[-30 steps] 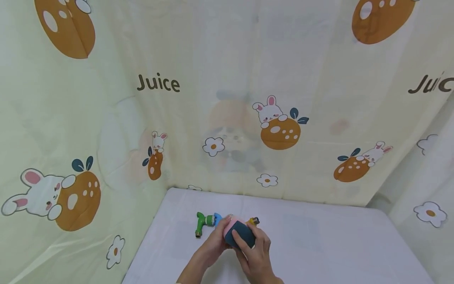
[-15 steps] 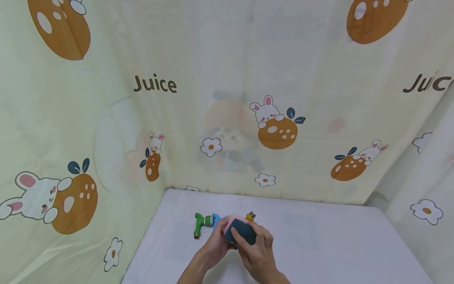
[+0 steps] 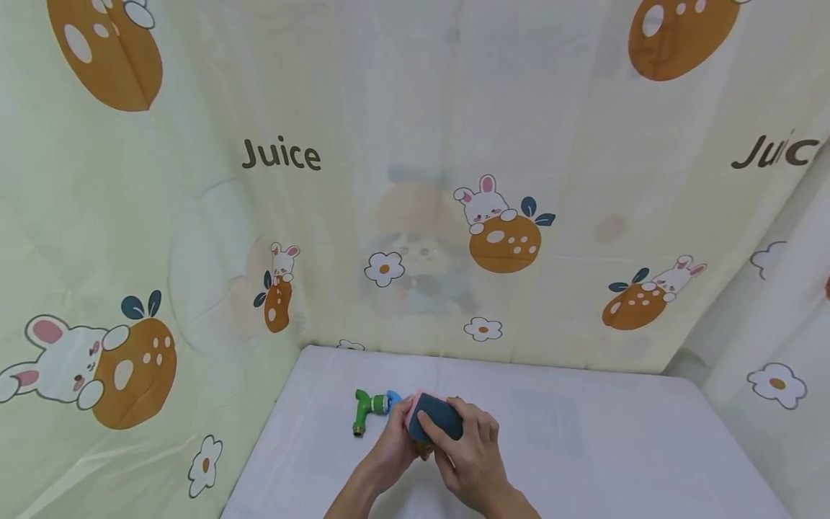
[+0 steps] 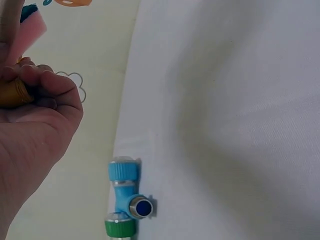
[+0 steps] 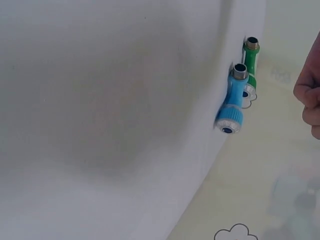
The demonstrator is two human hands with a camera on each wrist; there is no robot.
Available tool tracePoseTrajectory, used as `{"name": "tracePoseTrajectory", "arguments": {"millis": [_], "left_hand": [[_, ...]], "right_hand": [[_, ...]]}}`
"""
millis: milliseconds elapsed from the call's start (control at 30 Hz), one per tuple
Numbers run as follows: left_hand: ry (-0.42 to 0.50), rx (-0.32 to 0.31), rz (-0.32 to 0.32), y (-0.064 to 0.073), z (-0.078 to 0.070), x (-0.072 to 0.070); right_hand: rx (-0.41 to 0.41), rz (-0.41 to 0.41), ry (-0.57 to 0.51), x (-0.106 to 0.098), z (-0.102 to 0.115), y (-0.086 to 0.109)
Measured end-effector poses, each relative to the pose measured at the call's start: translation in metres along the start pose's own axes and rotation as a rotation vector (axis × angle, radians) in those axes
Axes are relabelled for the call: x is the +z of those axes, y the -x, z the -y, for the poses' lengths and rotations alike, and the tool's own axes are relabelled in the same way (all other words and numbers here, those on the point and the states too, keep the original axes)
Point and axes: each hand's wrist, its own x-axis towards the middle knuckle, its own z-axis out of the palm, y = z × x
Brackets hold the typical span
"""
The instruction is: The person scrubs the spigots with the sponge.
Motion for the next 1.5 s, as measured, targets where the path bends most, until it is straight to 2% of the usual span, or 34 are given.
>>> {"name": "tracePoseTrajectory", "arguments": {"millis": [333, 533, 700, 933, 1133, 1333, 1500], "left_hand": [[-0.044, -0.012, -0.032, 0.004, 0.001, -0.003], [-0.122, 0.022, -0.024, 0.004, 0.003, -0.006], [-0.176, 0.001, -0.025, 0.005, 0.003, -0.007], [-0.224, -0.029, 0.025, 0.006, -0.005, -0.005], [-0.211, -0.049, 0.000, 0.009, -0.008, -0.004], [-0.189, -0.020, -0.009, 0.010, -0.006, -0.006], [-0.192, 0.013, 0.014, 0.011, -0.007, -0.006]], "right_hand": [[0.042, 0.067, 0.013, -0.007, -0.006, 0.001], [0.086, 0.116, 0.035, -0.008, -0.013, 0.002], [0.122, 0.138, 0.062, -0.009, -0.018, 0.004], [0.244, 0.091, -0.025, -0.009, -0.020, 0.003], [0.311, 0.029, -0.081, -0.008, -0.016, -0.002], [0.349, -0.003, -0.112, -0.007, -0.014, -0.004], [0.378, 0.021, -0.121, -0.007, -0.013, -0.004]]}}
